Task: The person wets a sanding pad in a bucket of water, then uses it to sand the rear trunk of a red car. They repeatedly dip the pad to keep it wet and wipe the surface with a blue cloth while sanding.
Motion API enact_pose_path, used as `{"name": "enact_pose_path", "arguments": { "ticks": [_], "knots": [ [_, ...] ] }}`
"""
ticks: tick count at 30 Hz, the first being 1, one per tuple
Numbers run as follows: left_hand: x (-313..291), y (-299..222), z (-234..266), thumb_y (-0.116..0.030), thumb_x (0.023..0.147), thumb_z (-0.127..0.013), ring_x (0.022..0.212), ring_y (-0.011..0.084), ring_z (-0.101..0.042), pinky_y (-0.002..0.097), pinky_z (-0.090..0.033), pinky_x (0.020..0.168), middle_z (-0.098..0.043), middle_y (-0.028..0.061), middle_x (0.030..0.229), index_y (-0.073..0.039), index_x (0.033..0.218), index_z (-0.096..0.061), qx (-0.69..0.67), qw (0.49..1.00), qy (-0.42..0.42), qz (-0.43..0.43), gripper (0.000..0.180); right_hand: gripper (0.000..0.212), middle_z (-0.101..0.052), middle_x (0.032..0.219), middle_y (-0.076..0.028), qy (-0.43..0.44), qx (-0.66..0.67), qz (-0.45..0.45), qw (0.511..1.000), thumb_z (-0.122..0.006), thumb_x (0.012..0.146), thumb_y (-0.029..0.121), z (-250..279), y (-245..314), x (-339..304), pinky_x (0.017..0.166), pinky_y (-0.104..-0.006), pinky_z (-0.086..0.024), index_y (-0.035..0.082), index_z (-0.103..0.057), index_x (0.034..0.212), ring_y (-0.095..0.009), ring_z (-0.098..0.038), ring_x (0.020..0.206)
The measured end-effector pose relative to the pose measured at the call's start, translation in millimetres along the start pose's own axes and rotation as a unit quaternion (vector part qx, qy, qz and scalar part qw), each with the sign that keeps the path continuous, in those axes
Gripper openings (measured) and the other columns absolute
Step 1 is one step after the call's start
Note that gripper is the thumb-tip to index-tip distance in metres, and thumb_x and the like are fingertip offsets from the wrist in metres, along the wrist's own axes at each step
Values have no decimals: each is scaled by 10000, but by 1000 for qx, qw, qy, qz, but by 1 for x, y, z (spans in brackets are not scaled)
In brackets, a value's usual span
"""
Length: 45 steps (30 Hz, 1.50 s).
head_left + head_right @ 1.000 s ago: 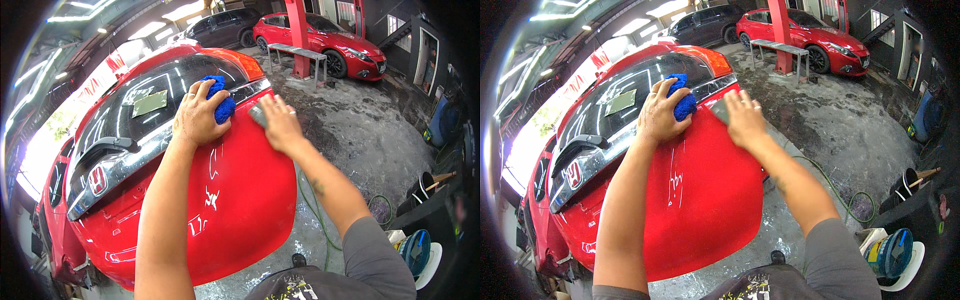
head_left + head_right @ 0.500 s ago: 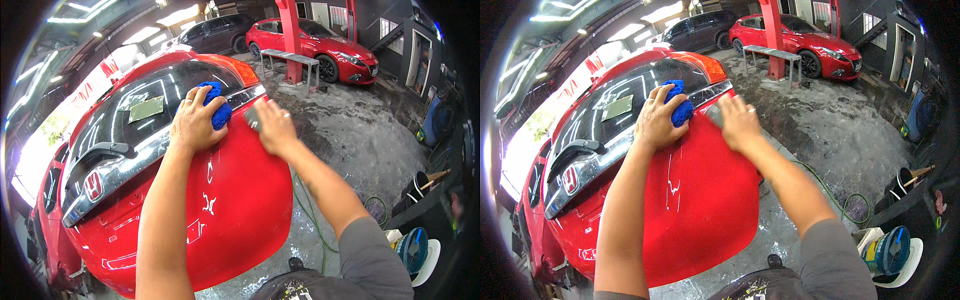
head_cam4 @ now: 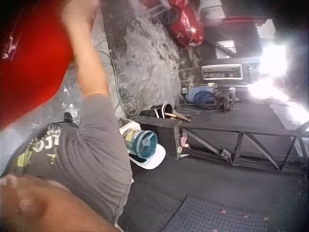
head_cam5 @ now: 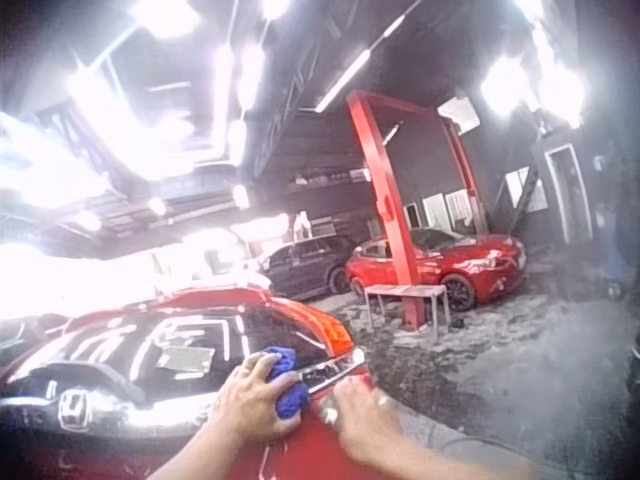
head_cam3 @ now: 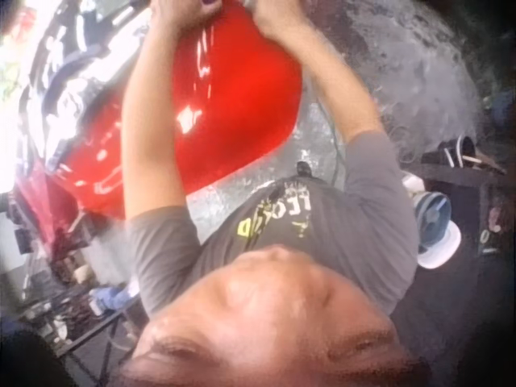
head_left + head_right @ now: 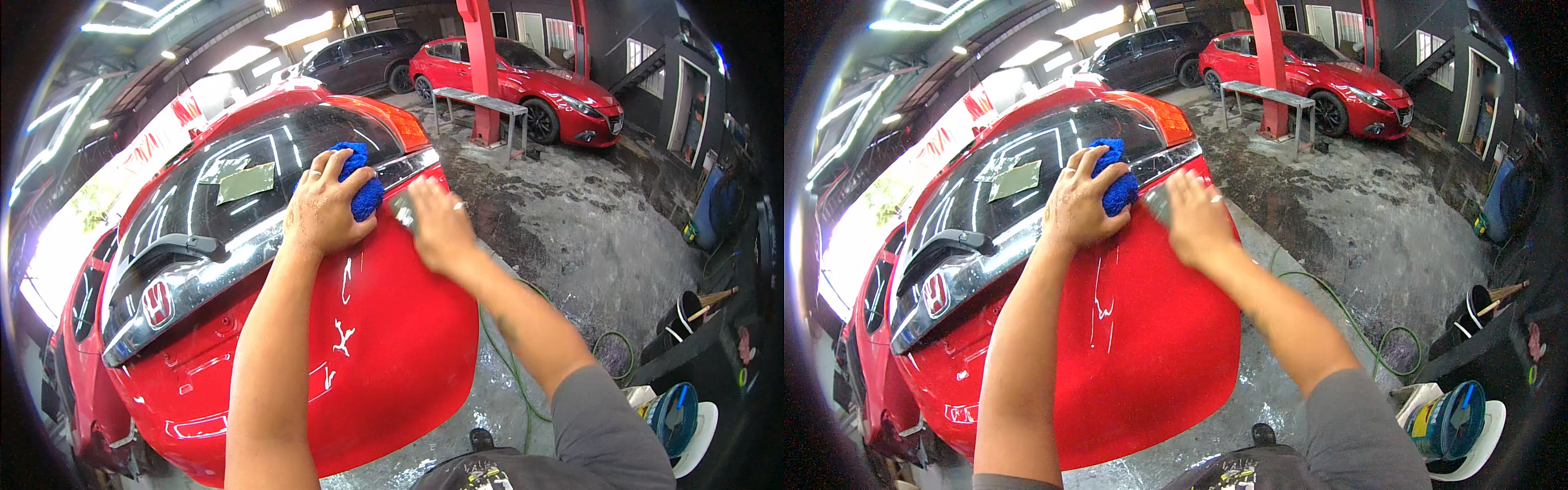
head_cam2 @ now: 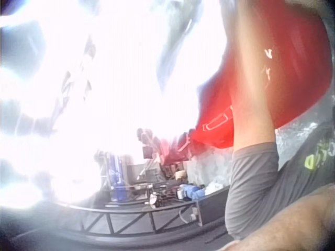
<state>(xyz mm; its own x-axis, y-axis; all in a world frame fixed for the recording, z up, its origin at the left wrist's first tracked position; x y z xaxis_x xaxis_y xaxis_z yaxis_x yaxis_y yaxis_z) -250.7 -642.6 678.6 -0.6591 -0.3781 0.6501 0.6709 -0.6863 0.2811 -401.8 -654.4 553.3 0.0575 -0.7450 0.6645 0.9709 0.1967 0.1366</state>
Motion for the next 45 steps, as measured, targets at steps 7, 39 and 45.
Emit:
{"name": "enact_pose_path", "arguments": {
  "ticks": [7, 39, 45],
  "knots": [
    [2, -3, -1, -319, 753, -882, 1462, 457, -531, 557, -508, 1192, -568, 212, 1562, -221, 1349, -735, -6, 1000, 7, 7, 621, 645, -490, 1727, -137, 4, 39, -68, 997, -579, 978, 73, 15, -72, 21, 1296, -614, -345, 43, -518, 1620, -402, -397, 1623],
    [2, 12, -2, -170, 848, -844, 1437, 459, -554, 533, -503, 1205, -603, 203, 1533, -205, 1347, -735, -65, 996, -41, 39, 512, 604, -593, 1581, -263, -141, 111, 25, 984, -547, 936, -6, 10, -21, -13, 1308, -518, -374, -46, -573, 1538, -417, -533, 1508],
    [-12, 20, -1, -192, 824, -853, 1432, 443, -559, 524, -504, 1206, -613, 190, 1521, -191, 1334, -749, -52, 997, -40, 42, 521, 687, -482, 1718, -199, -63, 58, 76, 993, -570, 972, 131, 18, 83, -44, 1249, -648, -356, 14, -473, 1642, -332, -466, 1594]
  ]
}}
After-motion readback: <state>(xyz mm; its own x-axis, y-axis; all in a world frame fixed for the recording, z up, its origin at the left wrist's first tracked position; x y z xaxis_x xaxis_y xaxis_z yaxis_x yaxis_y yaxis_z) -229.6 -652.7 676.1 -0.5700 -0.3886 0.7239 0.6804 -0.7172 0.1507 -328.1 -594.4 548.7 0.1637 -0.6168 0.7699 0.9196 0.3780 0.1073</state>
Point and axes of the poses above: each hand's wrist, its own x-axis towards the middle knuckle, its own z-axis out of the back of the hand, y = z × x, the point moved 10 cm from there along x, towards the middle knuckle
